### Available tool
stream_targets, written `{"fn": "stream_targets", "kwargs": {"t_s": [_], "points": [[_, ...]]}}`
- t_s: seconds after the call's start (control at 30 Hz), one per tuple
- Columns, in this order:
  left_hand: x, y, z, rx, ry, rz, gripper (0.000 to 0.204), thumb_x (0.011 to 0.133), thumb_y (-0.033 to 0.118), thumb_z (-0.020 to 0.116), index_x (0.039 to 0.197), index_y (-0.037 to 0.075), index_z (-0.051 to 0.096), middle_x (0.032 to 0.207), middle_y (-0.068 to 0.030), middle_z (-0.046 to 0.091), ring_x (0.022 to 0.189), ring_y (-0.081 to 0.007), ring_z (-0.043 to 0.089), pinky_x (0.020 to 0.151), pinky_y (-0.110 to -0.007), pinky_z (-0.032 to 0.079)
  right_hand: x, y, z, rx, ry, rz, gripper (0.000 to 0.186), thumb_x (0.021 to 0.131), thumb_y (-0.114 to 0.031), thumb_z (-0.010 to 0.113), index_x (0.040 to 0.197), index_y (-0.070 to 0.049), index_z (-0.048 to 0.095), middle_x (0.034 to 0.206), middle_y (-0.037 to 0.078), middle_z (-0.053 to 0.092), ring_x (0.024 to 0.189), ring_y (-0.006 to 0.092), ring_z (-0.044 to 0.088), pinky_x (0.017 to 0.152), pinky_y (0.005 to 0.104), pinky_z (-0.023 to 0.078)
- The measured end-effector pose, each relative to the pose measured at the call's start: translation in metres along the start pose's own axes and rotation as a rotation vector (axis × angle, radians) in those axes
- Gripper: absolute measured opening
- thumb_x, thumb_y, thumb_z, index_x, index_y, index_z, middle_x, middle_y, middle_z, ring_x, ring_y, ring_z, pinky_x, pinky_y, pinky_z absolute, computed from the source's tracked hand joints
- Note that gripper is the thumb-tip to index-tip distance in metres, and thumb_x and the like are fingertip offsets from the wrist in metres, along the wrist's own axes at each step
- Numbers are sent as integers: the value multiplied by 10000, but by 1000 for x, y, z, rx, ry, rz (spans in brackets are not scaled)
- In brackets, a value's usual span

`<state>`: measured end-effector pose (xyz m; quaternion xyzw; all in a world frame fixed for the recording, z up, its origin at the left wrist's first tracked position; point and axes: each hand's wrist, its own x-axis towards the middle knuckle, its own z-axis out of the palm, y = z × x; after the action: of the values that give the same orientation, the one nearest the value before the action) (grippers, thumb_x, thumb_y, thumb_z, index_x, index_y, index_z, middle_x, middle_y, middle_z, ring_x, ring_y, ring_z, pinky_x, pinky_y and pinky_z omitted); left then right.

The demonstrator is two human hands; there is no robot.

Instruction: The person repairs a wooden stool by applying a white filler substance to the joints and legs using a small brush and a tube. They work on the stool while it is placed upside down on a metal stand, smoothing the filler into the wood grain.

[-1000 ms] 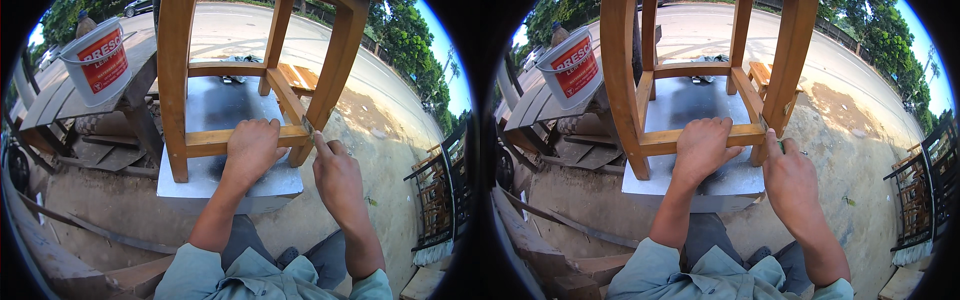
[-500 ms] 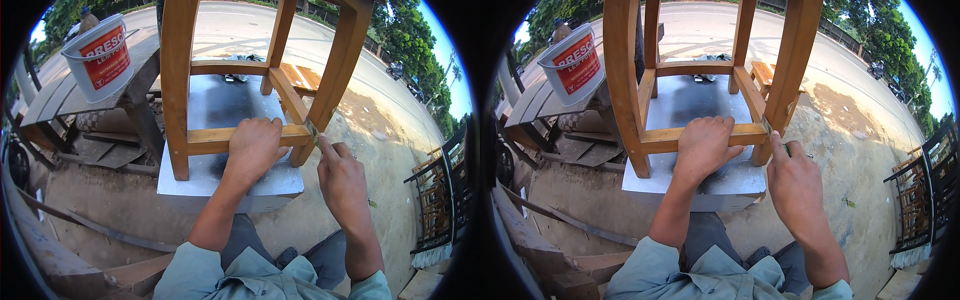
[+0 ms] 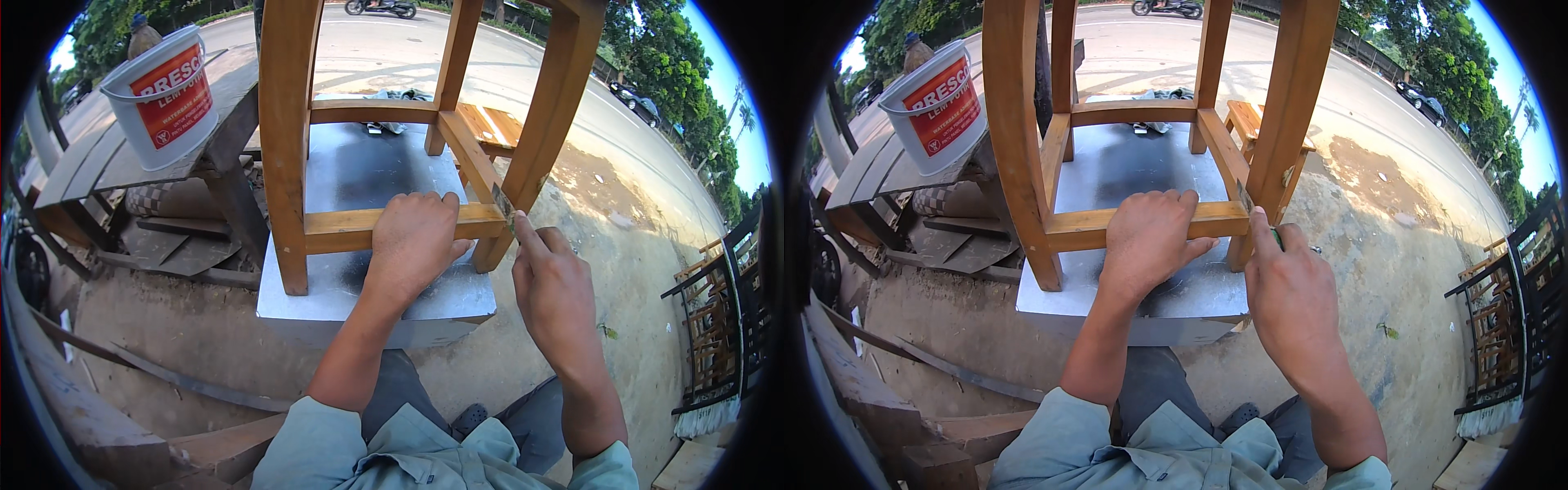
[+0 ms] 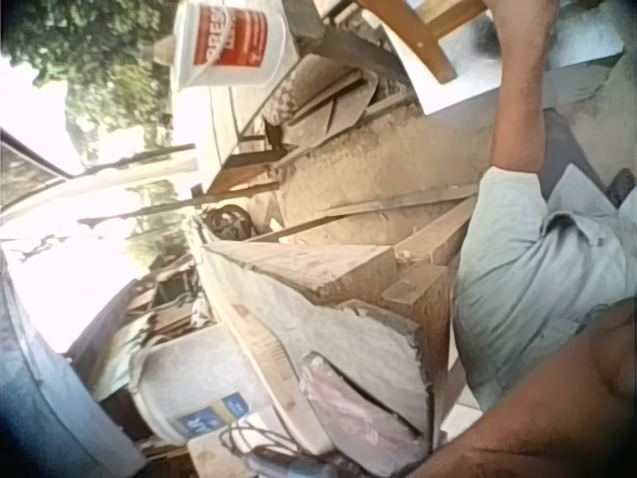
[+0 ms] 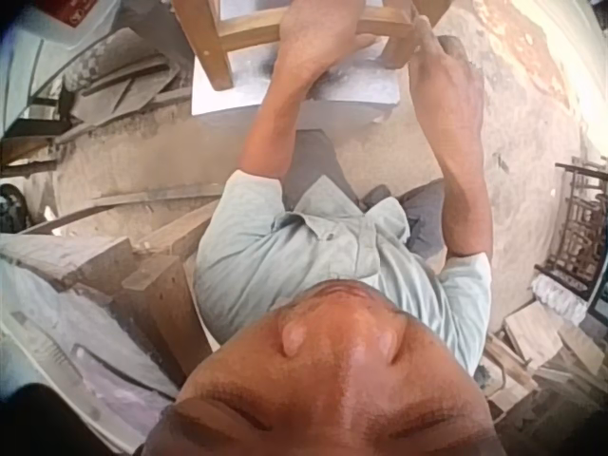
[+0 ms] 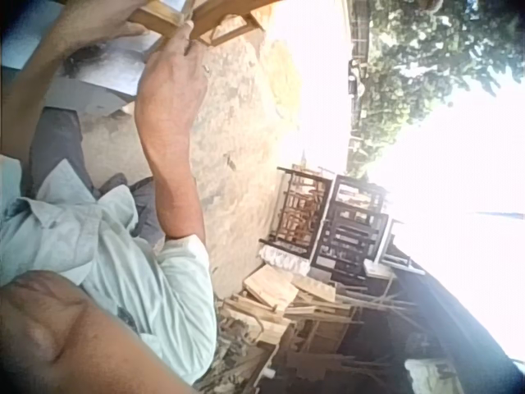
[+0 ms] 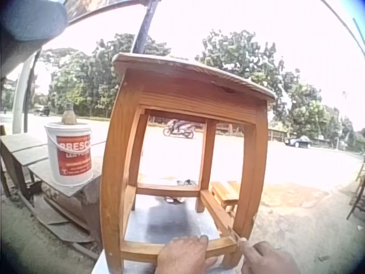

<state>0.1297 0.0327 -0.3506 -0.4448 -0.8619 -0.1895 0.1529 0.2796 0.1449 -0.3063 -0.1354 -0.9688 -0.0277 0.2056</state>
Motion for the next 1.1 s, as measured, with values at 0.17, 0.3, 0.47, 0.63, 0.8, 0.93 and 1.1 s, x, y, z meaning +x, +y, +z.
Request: {"fn": "stream_targets", "kwargs": {"t_s": [0.17, 0.3, 0.47, 0.63, 0.8, 0.93, 1.1], "points": [[-1, 1, 0, 4, 4, -4, 481, 783, 466, 769, 949, 31, 650, 839, -120, 682, 843, -283, 690, 770, -392, 541, -3, 0, 0, 28, 3, 57, 387, 916, -47, 581, 1302, -24, 604, 980, 201, 647, 797, 387, 664, 740, 463, 535], [-1, -1, 1, 0, 11, -6, 480, 781, 465, 773, 947, 32, 651, 841, -121, 682, 846, -282, 691, 771, -392, 539, 0, -4, -1, 45, 58, 27, 381, 916, -44, 577, 1295, -22, 608, 969, 201, 646, 790, 387, 664, 734, 461, 535], [0, 1, 0, -7, 8, -2, 482, 782, 466, 772, 948, 30, 652, 842, -122, 681, 853, -282, 691, 774, -393, 538, -3, 0, -1, -4, 8, 45, 378, 917, -43, 577, 1292, -27, 611, 972, 196, 647, 781, 382, 665, 730, 464, 536], [0, 0, 0, 10, 5, -4, 480, 791, 472, 762, 953, 33, 654, 841, -115, 681, 854, -280, 689, 775, -400, 536, 1, 4, 0, 11, 15, 2, 457, 889, -79, 613, 1339, -14, 564, 1020, 199, 626, 819, 370, 673, 750, 451, 548], [1, 1, 0, 29, -15, -24, 481, 796, 489, 750, 941, 40, 655, 844, -114, 679, 847, -283, 686, 772, -411, 535, -3, 5, -5, 7, -61, 13, 491, 878, -100, 631, 1353, -7, 547, 1043, 202, 615, 845, 366, 677, 773, 442, 552], [3, 4, 1, 38, -15, -18, 486, 795, 506, 743, 921, 46, 649, 841, -113, 674, 839, -295, 680, 764, -415, 533, 1, 8, -4, 30, -67, 19, 485, 879, -107, 633, 1346, -5, 548, 1048, 204, 615, 846, 369, 676, 773, 442, 550], [4, 8, 0, 103, -39, -47, 507, 796, 535, 732, 932, 54, 649, 838, -105, 665, 838, -297, 674, 756, -420, 525, -21, 20, -18, 176, 42, 10, 455, 865, -60, 630, 1315, -14, 578, 1023, 193, 619, 812, 358, 670, 722, 439, 538]]}}
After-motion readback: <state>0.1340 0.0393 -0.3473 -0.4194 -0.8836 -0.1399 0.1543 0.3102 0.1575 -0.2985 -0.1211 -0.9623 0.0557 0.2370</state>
